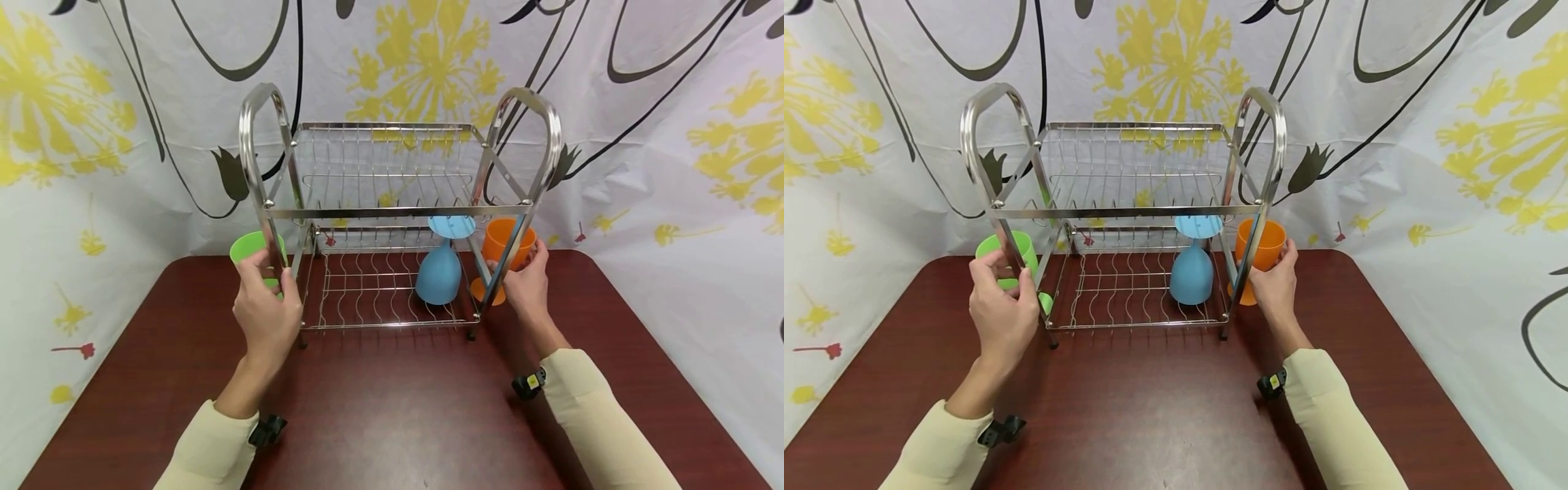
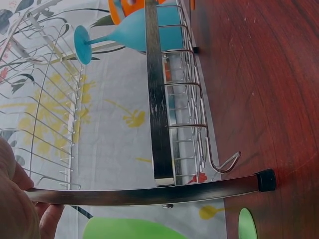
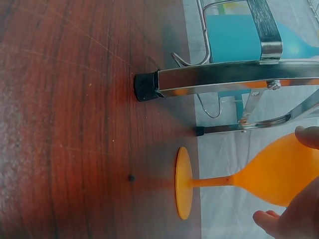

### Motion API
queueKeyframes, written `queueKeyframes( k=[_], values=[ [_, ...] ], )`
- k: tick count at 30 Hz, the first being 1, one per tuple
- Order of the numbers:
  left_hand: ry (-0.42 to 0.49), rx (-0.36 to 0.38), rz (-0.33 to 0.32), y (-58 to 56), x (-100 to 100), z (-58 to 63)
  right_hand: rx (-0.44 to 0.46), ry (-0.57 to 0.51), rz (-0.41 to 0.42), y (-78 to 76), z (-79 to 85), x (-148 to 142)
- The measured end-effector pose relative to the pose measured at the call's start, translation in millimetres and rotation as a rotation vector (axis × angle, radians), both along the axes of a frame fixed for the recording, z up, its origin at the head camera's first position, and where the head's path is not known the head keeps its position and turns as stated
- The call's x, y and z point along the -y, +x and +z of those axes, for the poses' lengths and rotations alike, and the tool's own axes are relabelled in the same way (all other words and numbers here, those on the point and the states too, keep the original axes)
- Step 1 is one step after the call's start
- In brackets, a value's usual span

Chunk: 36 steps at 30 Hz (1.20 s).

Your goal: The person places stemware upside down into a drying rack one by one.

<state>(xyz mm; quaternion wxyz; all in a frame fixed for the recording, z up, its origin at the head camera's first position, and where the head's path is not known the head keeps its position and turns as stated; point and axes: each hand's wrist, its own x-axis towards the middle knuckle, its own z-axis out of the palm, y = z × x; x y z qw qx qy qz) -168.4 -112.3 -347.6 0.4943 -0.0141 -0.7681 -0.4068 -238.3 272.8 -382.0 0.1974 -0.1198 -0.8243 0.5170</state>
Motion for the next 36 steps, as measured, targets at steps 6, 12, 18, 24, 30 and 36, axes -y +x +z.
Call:
queueKeyframes(
  k=[6,12,18,24,30,36],
  values=[
    [-0.002,-0.001,-0.003,-0.3,1,-0.5,-0.02,-0.005,-0.023,0.7,-0.2,2],
    [-0.003,-0.008,0.003,-0.2,-1,-1.8,-0.018,-0.03,-0.027,3.4,3.1,0],
    [-0.006,-0.017,0.002,-0.3,0,-1.3,-0.008,-0.06,-0.031,5.2,3.7,-2],
    [-0.005,-0.019,-0.002,-0.8,1,-1.0,-0.011,-0.085,-0.045,5.9,5.4,-7],
    [-0.003,-0.008,0.002,-0.3,1,-0.7,-0.061,-0.141,-0.028,6.5,6.9,-13],
    [-0.018,-0.002,-0.003,-0.2,1,-1.4,-0.093,-0.159,0.027,13.3,6.4,-24]
  ],
)
